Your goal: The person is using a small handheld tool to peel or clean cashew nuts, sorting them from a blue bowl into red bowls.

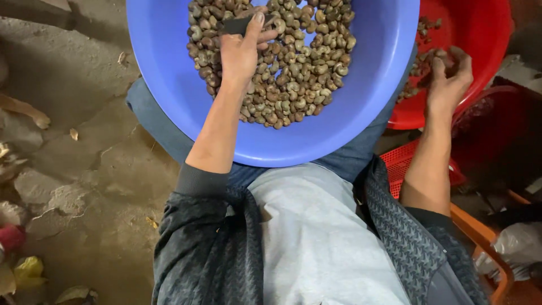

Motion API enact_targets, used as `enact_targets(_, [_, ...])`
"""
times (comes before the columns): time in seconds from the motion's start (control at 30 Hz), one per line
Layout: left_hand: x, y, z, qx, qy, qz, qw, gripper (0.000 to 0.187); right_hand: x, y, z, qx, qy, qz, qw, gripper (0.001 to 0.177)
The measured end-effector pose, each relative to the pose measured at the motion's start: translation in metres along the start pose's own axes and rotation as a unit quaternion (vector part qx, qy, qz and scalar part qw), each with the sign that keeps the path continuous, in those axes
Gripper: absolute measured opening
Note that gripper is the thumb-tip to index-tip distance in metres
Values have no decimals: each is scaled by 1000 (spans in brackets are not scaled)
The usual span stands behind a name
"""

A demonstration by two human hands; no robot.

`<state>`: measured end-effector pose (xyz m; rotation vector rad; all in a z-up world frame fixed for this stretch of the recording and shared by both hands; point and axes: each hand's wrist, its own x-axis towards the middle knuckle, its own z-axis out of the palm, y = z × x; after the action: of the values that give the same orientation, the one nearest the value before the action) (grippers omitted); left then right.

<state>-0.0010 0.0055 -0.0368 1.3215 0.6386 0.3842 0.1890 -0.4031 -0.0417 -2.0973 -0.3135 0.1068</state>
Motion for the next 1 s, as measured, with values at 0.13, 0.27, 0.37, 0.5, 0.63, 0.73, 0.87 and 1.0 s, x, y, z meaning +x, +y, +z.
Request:
enact_targets(0.13, [1, -3, 0, 31, -1, 29, 999, 33, 6, -46, 8, -86, 34, -133, 987, 33])
enact_targets(0.27, [1, 0, -1, 40, 17, 28, 999, 33, 14, -148, 47, 4, 57, -211, 976, 26])
enact_targets(0.37, [4, 3, -1, 30, 39, -14, 999, 35, 10, -209, 87, -121, -10, -291, 949, 21])
enact_targets(0.5, [16, -26, -4, -1, 64, -10, 998, 34, 11, -204, 167, -128, -159, -354, 913, 26])
enact_targets(0.63, [18, -24, -6, -31, 114, -46, 992, 40, 2, -156, 242, -324, -151, -410, 839, 34])
enact_targets(0.73, [16, -5, -4, -30, 119, -75, 990, 39, 0, -136, 262, -372, -118, -426, 816, 27])
enact_targets(0.87, [7, 2, 7, -36, 106, -64, 992, 36, -4, -102, 264, -406, -202, -347, 821, 21])
enact_targets(1.0, [13, -12, 10, -11, 90, -64, 994, 33, 5, -110, 257, -298, -247, -218, 896, 27])
